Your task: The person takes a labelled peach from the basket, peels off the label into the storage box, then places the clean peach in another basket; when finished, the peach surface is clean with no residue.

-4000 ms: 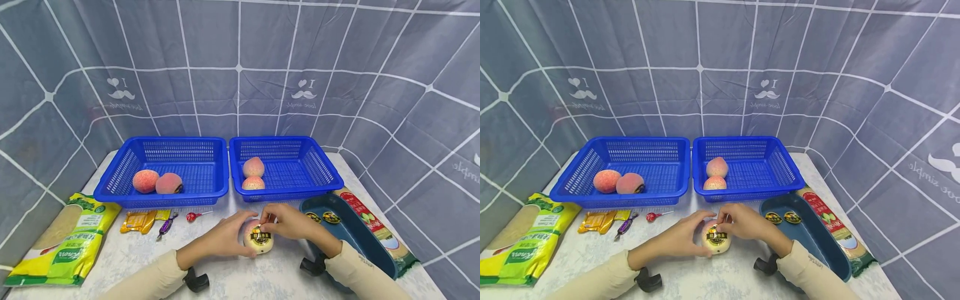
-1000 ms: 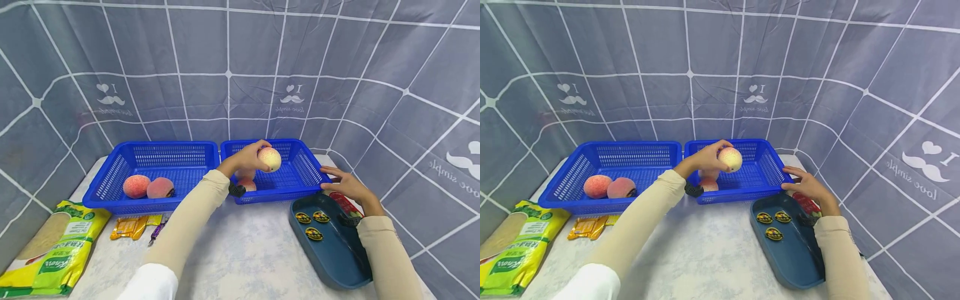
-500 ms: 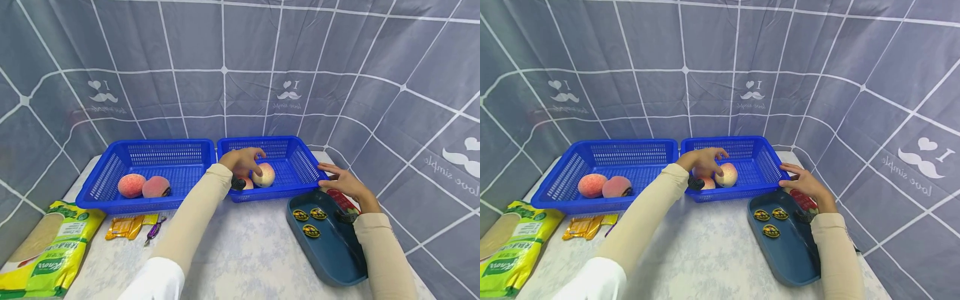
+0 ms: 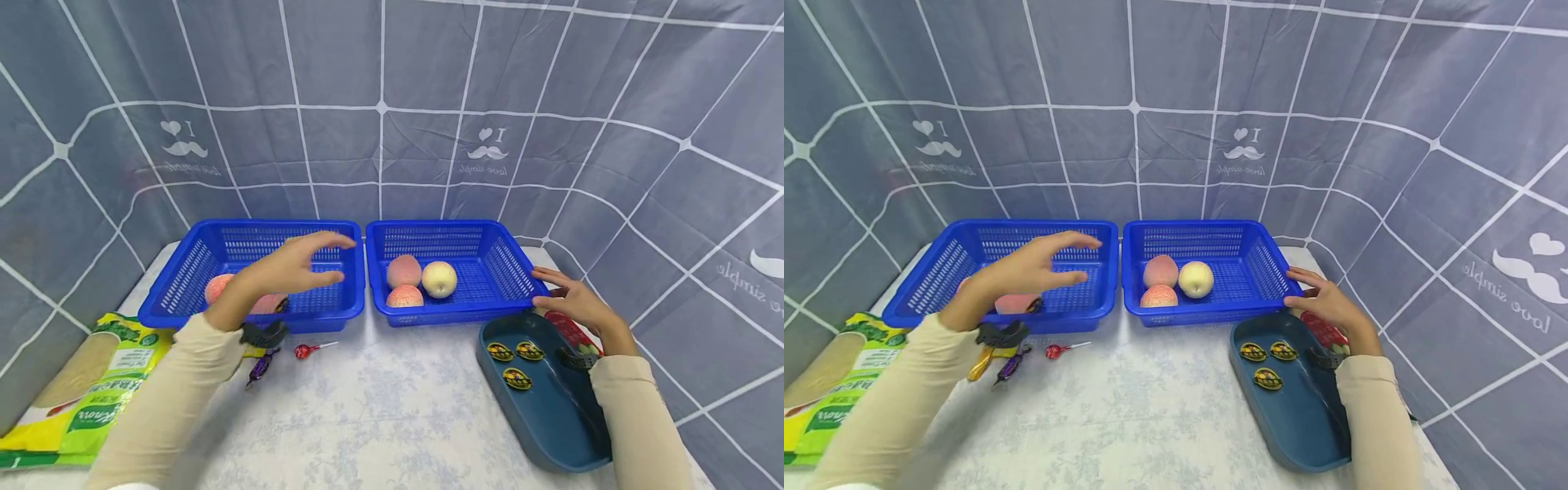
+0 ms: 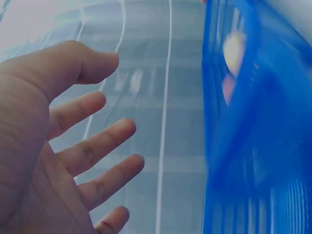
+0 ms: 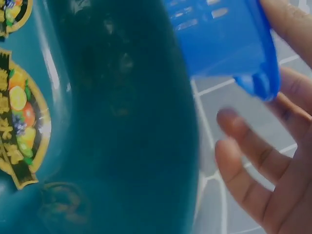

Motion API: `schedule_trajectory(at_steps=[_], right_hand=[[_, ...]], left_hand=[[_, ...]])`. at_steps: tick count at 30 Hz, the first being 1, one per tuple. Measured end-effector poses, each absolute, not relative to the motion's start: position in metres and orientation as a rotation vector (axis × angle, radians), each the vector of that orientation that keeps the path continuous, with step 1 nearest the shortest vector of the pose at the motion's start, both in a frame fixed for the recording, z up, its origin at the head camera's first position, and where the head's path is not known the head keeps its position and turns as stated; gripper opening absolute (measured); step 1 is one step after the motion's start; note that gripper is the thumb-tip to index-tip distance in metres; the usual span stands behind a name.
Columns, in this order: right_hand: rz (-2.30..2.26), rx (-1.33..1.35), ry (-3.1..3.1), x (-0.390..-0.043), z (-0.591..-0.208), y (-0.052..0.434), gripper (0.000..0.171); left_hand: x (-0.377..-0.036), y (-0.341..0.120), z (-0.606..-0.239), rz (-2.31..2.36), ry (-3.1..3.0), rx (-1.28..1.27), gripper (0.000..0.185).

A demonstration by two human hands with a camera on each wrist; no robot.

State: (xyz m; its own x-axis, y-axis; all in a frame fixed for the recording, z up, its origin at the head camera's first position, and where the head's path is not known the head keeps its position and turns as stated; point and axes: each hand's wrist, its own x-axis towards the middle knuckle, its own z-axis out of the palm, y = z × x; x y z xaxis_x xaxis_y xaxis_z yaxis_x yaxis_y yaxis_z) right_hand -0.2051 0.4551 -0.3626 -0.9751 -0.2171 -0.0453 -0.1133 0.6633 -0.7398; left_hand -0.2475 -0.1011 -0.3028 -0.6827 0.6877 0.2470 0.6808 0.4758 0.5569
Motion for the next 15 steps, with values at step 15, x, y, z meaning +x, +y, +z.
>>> schedule_trajectory(at_steps=[15], right_hand=[[-1.247,-0.965,2.669,-0.263,-0.304,0.290,0.074]], left_hand=[[-0.182,-0.340,-0.377,1.181,2.995,0.432,0.056]])
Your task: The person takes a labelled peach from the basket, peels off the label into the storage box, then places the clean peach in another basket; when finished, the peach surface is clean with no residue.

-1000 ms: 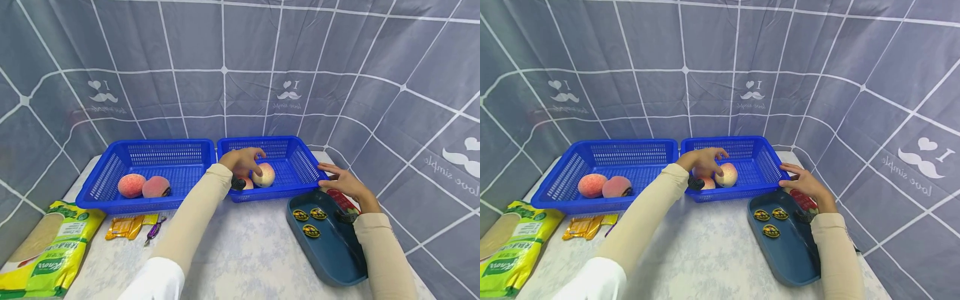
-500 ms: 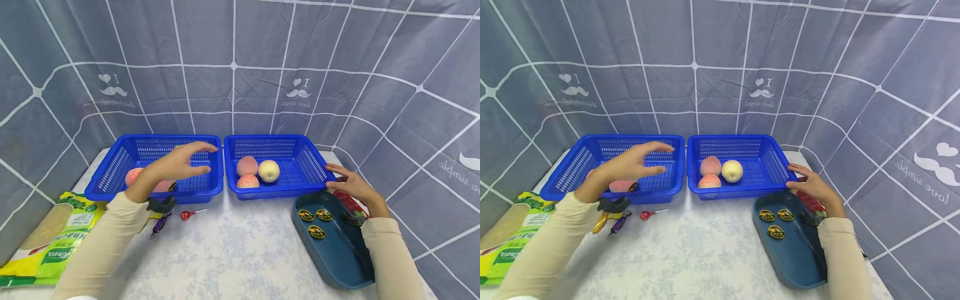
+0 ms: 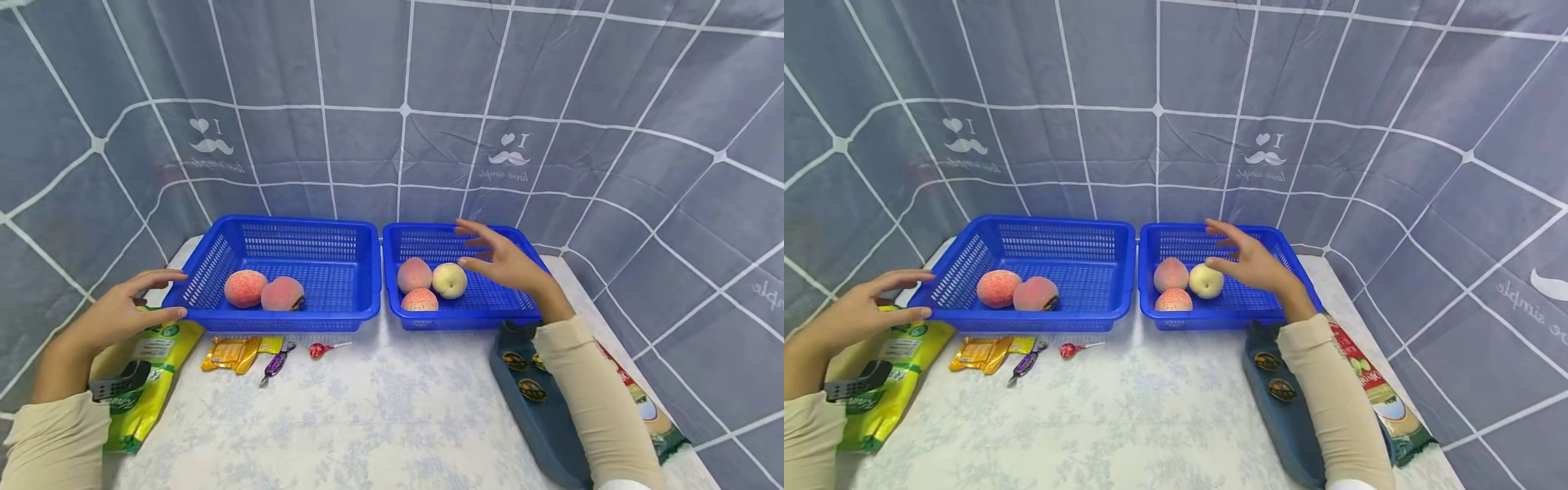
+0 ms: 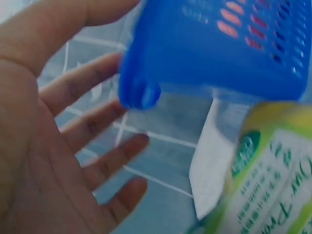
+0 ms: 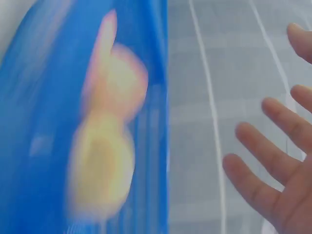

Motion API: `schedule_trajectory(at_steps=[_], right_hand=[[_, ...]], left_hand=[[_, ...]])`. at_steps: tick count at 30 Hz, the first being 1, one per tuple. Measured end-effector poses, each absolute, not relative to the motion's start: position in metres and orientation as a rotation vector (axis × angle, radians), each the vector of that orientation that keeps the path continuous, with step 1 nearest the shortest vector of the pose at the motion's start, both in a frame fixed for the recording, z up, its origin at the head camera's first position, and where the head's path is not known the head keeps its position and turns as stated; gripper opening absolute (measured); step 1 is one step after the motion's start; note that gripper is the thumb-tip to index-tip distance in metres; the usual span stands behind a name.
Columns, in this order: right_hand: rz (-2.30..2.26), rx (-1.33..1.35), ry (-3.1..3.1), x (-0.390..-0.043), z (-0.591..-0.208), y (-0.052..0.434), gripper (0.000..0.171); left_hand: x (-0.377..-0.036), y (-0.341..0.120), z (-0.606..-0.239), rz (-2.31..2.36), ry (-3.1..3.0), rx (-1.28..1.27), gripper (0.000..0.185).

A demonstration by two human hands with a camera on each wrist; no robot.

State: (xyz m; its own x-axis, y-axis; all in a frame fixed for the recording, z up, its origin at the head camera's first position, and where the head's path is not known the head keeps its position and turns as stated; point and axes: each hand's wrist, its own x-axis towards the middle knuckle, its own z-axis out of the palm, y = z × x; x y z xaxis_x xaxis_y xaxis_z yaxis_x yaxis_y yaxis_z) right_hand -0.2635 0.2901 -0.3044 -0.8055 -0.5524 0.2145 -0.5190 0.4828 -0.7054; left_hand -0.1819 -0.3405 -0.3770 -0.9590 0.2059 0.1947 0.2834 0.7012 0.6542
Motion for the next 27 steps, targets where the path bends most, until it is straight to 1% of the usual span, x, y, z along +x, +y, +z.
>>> schedule_trajectory(at_steps=[3,6,11,15,19,21,27], right_hand=[[-1.185,-1.109,2.541,-0.279,-0.301,0.238,0.072],[-1.138,-1.189,2.443,-0.292,-0.302,0.194,0.071],[-1.072,-1.198,2.347,-0.318,-0.311,0.131,0.076],[-0.872,-1.180,2.267,-0.333,-0.317,0.080,0.080],[-0.656,-1.201,2.176,-0.337,-0.321,0.033,0.072],[-0.628,-1.213,2.125,-0.338,-0.324,0.014,0.067],[-0.613,-1.185,1.994,-0.338,-0.343,-0.023,0.058]], left_hand=[[-0.182,-0.347,-0.387,-1.118,-2.750,-0.389,0.049],[-0.182,-0.351,-0.393,-1.170,-2.710,-0.381,0.044],[-0.183,-0.355,-0.398,-1.202,-2.687,-0.381,0.035],[-0.181,-0.356,-0.399,-1.196,-2.691,-0.377,0.033],[-0.179,-0.356,-0.398,-1.194,-2.689,-0.377,0.033],[-0.179,-0.355,-0.397,-1.201,-2.688,-0.375,0.033],[-0.179,-0.353,-0.394,-1.219,-2.704,-0.373,0.036]])
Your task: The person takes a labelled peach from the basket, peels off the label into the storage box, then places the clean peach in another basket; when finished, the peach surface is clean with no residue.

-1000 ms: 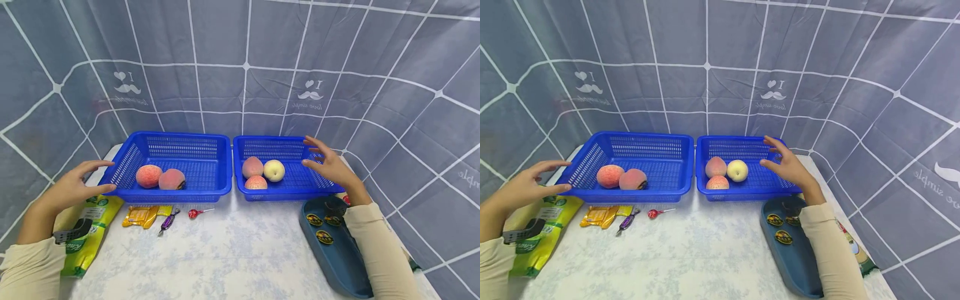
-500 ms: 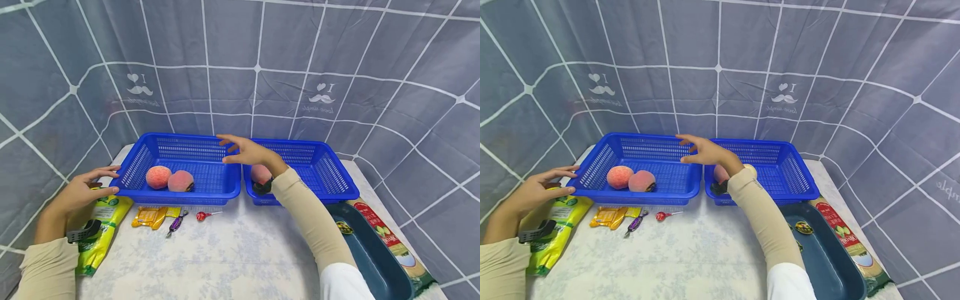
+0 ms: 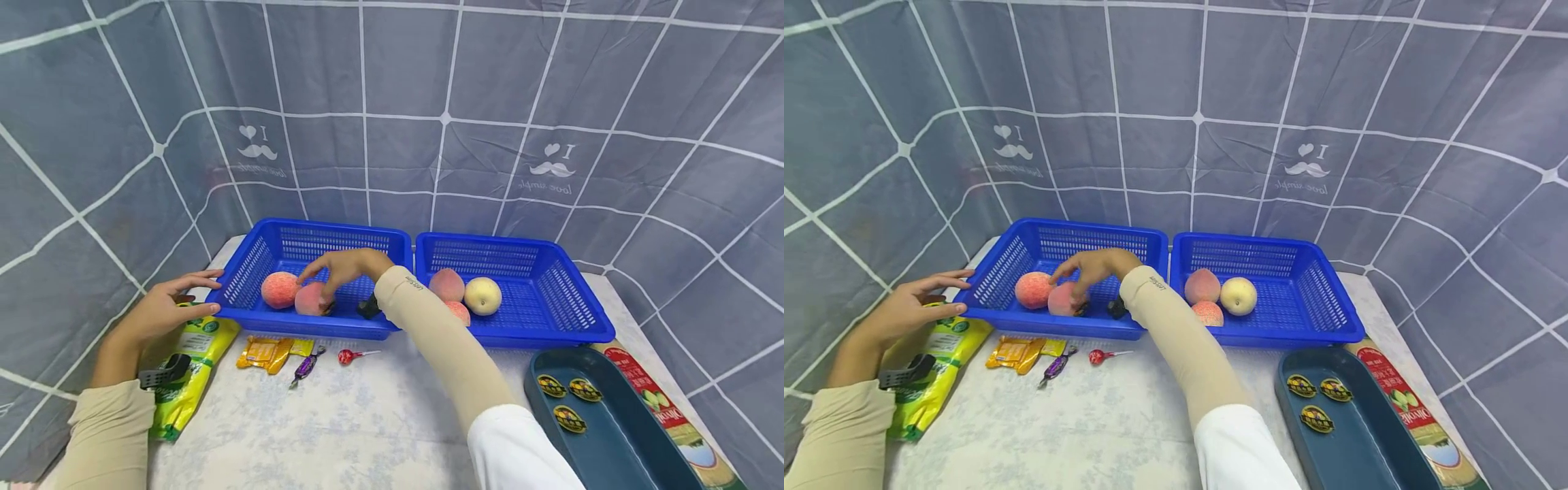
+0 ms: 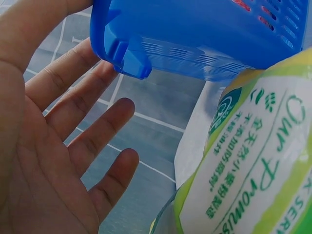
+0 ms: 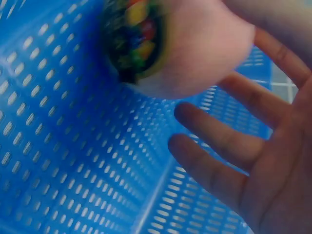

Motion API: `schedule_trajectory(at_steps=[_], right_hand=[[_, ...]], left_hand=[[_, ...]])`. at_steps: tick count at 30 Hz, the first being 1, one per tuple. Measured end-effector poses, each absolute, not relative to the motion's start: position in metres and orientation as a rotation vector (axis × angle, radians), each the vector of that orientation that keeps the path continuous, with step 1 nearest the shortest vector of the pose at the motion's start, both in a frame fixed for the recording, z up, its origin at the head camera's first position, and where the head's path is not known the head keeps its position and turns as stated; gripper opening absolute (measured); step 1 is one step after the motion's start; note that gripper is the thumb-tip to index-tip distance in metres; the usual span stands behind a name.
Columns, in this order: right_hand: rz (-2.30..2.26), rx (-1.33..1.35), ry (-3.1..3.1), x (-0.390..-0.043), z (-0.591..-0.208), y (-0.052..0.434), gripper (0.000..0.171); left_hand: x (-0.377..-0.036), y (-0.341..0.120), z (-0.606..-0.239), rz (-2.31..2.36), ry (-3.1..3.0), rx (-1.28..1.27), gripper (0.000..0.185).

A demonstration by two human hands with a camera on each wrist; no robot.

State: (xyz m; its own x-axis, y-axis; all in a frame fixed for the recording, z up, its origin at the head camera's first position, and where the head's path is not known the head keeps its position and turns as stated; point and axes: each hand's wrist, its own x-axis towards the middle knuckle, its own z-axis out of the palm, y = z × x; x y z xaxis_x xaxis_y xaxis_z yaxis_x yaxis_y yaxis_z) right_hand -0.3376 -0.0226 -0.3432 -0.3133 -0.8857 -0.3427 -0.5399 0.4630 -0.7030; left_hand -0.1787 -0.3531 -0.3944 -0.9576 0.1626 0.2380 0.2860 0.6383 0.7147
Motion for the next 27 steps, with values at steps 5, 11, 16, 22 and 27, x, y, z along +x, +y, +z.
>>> schedule_trajectory(at_steps=[5,11,16,22,27], right_hand=[[-0.652,-1.118,1.965,-0.337,-0.357,-0.026,0.048],[-0.707,-1.060,1.975,-0.339,-0.362,-0.024,0.046],[-0.792,-1.046,2.007,-0.342,-0.348,-0.007,0.043],[-0.874,-1.074,2.002,-0.330,-0.305,0.029,0.041],[-0.894,-1.170,1.944,-0.291,-0.279,0.079,0.042]], left_hand=[[-0.180,-0.350,-0.396,-1.237,-2.699,-0.392,0.036],[-0.180,-0.353,-0.396,-1.267,-2.679,-0.395,0.036],[-0.180,-0.352,-0.393,-1.262,-2.685,-0.380,0.036],[-0.181,-0.352,-0.388,-1.255,-2.693,-0.367,0.036],[-0.179,-0.351,-0.390,-1.261,-2.705,-0.348,0.036]])
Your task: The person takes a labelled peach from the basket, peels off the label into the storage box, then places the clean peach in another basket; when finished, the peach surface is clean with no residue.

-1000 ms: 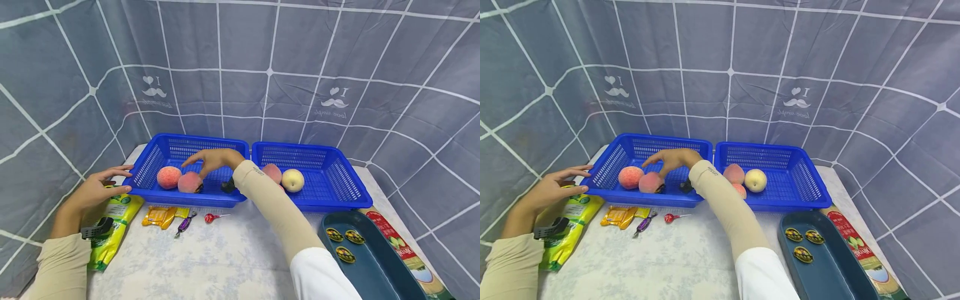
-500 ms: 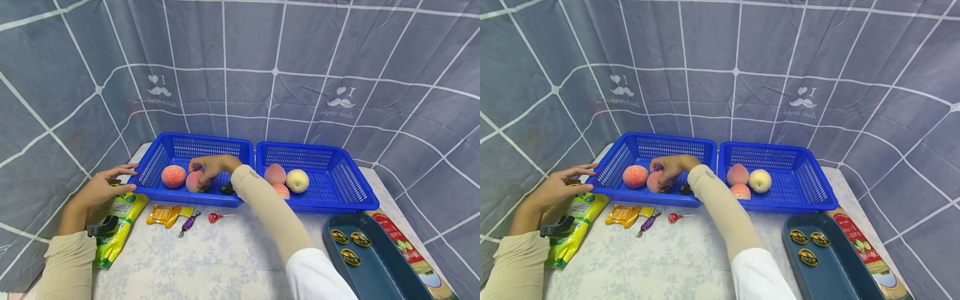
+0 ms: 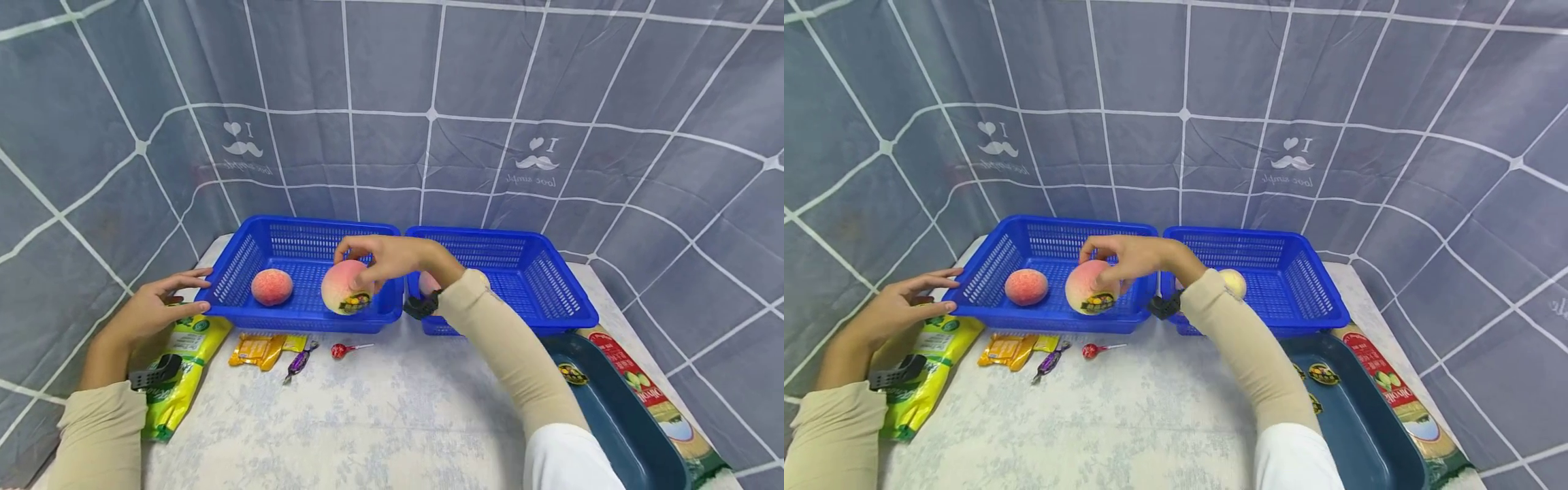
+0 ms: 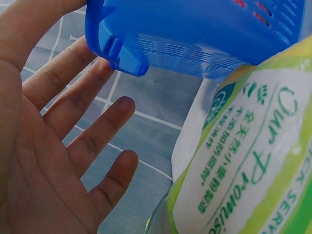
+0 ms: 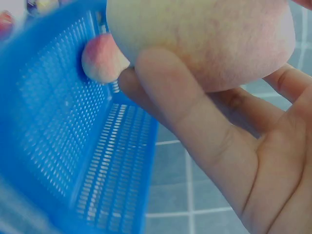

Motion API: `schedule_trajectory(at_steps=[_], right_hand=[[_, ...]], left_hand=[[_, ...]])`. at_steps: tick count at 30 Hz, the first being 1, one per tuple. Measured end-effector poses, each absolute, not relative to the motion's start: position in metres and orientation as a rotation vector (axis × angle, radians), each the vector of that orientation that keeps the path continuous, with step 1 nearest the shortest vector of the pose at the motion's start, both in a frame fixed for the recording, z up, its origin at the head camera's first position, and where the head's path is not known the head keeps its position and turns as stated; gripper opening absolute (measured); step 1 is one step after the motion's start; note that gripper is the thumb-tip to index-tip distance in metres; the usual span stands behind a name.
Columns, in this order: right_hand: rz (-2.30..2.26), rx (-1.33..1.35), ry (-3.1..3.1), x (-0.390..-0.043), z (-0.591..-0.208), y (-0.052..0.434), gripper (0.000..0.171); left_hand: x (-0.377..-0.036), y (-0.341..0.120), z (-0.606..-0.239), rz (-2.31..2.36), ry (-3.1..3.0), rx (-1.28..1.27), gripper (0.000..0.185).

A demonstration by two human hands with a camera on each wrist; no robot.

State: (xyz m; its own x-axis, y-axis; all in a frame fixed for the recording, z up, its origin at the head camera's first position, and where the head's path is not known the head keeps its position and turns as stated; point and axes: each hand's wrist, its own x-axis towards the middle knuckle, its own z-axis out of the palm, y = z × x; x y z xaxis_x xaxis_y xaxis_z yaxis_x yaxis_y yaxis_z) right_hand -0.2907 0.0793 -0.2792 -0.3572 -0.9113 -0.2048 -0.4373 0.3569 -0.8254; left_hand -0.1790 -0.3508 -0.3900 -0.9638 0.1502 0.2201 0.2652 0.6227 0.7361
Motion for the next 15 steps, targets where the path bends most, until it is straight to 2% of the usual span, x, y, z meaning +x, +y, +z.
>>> schedule_trajectory(at_steps=[4,7,11,15], right_hand=[[-0.871,-1.283,1.946,-0.249,-0.283,0.129,0.042],[-0.809,-1.266,2.061,-0.218,-0.298,0.162,0.041],[-0.797,-0.987,2.168,-0.186,-0.329,0.196,0.037],[-0.881,-0.677,2.144,-0.171,-0.358,0.215,0.035]], left_hand=[[-0.181,-0.350,-0.393,-1.251,-2.706,-0.351,0.037],[-0.182,-0.352,-0.393,-1.242,-2.708,-0.340,0.038],[-0.183,-0.353,-0.393,-1.249,-2.718,-0.327,0.038],[-0.182,-0.355,-0.397,-1.252,-2.735,-0.314,0.038]])
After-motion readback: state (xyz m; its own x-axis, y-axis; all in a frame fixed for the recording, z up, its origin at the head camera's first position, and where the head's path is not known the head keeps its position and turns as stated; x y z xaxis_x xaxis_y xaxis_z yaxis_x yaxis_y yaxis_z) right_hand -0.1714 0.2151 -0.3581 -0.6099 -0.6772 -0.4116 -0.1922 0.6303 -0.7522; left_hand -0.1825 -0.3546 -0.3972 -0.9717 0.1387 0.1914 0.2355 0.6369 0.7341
